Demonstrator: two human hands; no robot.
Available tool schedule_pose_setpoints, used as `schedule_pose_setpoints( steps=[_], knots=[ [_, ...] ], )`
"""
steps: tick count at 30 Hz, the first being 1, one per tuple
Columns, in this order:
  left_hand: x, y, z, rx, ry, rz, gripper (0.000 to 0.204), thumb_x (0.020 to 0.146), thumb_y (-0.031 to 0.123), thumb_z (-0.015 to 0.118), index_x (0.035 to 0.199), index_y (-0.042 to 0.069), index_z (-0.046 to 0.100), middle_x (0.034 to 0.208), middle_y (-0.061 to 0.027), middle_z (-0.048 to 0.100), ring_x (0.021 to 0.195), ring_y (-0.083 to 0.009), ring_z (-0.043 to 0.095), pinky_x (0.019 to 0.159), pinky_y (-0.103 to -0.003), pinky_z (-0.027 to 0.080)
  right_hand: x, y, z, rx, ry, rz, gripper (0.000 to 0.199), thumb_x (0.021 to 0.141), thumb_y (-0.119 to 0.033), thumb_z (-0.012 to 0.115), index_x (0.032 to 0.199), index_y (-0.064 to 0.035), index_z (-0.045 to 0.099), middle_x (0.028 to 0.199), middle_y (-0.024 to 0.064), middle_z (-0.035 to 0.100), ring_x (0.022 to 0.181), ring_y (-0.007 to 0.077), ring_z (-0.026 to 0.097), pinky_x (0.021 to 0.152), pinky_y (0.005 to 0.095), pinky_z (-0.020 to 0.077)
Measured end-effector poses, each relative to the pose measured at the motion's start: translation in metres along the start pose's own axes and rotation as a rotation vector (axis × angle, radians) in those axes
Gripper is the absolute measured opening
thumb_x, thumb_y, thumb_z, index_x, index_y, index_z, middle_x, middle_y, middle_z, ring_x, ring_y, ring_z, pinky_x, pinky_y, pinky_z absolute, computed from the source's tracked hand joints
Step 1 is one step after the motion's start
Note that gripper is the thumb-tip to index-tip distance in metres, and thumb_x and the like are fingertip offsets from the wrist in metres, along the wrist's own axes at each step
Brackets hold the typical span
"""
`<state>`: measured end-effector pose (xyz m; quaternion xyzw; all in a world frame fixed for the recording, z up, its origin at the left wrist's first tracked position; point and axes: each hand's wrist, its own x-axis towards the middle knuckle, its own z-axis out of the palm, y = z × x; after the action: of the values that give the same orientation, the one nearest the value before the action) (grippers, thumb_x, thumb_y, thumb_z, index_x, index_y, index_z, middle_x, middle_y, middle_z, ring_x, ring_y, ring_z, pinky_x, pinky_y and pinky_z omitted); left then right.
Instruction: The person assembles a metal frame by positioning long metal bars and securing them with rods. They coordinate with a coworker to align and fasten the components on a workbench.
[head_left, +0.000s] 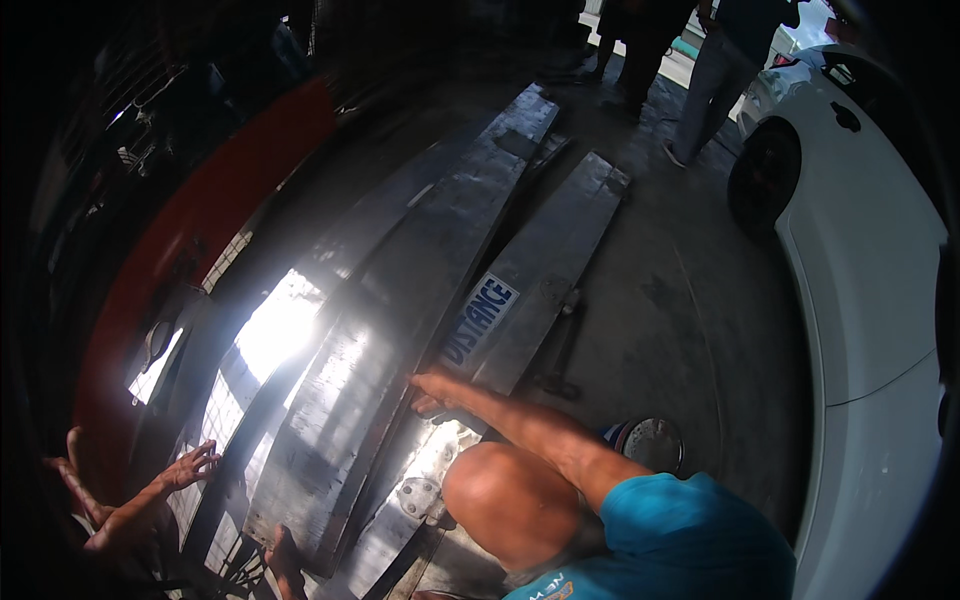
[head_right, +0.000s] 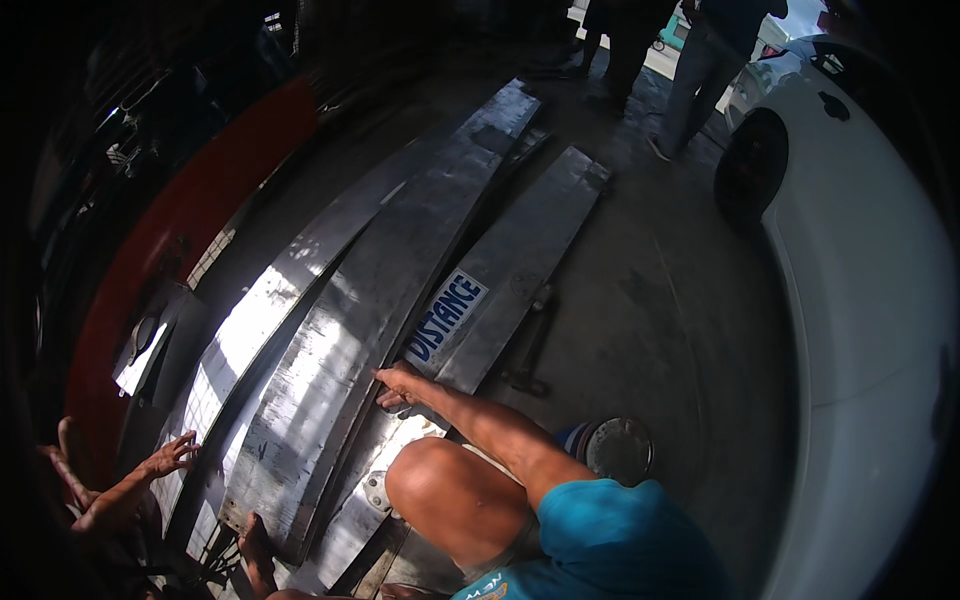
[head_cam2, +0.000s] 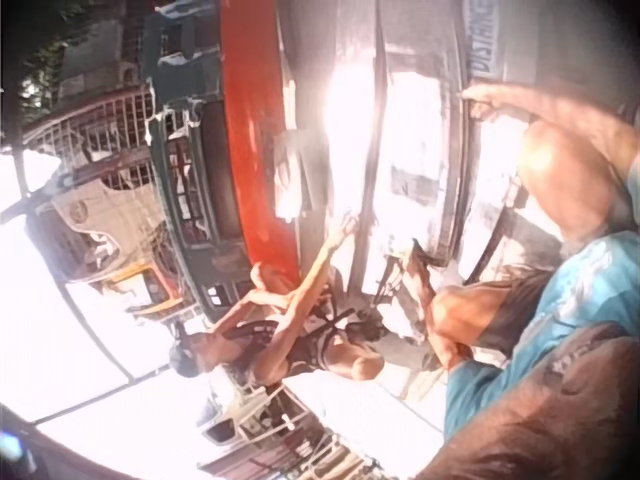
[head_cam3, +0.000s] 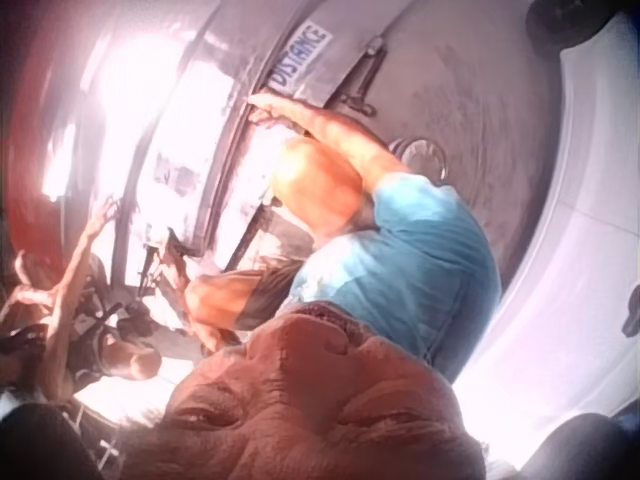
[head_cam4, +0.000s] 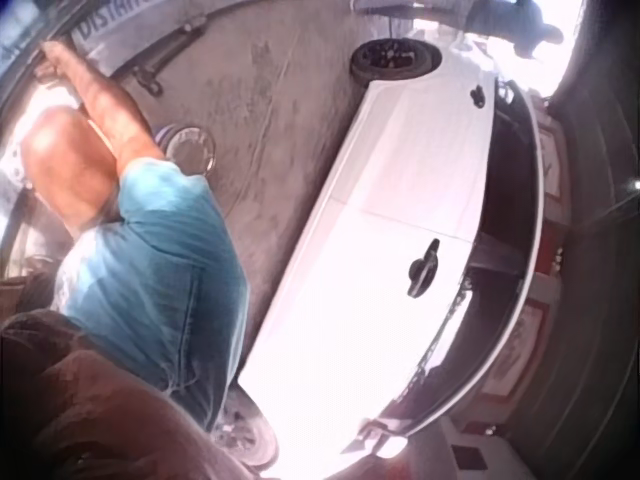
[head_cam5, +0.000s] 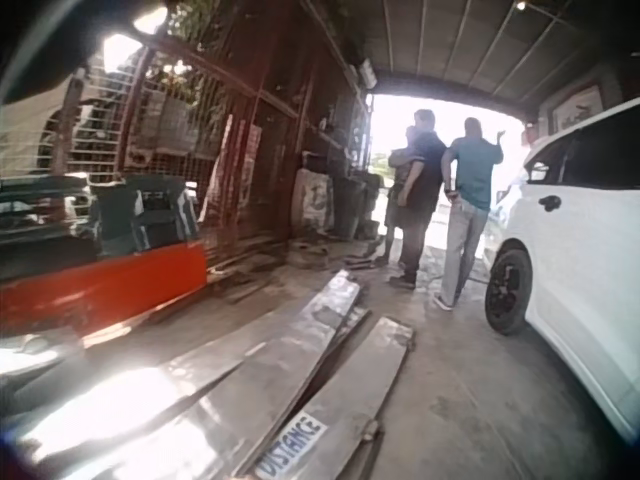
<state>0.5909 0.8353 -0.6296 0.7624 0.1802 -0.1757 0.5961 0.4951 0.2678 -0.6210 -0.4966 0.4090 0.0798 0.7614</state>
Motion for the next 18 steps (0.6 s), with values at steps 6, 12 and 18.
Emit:
schedule_pose_setpoints(
  steps=[6, 12, 18],
  knots=[
    [-0.019, 0.03, -0.013, 0.047, -0.221, 0.228, 0.067, 0.1, 0.049, 0.064, 0.134, -0.008, 0.062, 0.13, -0.0139, 0.067, 0.114, -0.0199, 0.061, 0.101, -0.033, 0.045, -0.027, -0.013, -0.021, -0.38, 0.083, -0.286, 0.058, 0.094, -0.05, 0.071, 0.117, 0.0028, 0.061, 0.079, 0.015, 0.069, 0.07, 0.0258, 0.07, 0.055, 0.0363, 0.0577],
    [-0.055, 0.126, -0.032, 0.162, -0.15, 0.341, 0.069, 0.101, 0.05, 0.061, 0.14, -0.007, 0.057, 0.14, -0.0165, 0.06, 0.131, -0.0226, 0.053, 0.111, -0.037, 0.041, -0.081, -0.062, -0.022, -0.954, 0.519, -1.217, 0.091, 0.07, -0.05, 0.091, 0.14, -0.0071, 0.051, 0.145, 0.02, 0.05, 0.134, 0.0366, 0.049, 0.103, 0.053, 0.0461],
    [-0.069, 0.192, -0.067, 0.086, -0.253, 0.539, 0.074, 0.099, 0.053, 0.062, 0.144, -0.007, 0.053, 0.145, -0.0189, 0.055, 0.135, -0.0251, 0.05, 0.114, -0.04, 0.039, -0.122, -0.125, -0.012, -1.587, 0.561, -1.457, 0.111, 0.061, -0.039, 0.094, 0.155, -0.0165, 0.039, 0.163, 0.0107, 0.032, 0.155, 0.0365, 0.019, 0.12, 0.071, 0.0169]
  ],
)
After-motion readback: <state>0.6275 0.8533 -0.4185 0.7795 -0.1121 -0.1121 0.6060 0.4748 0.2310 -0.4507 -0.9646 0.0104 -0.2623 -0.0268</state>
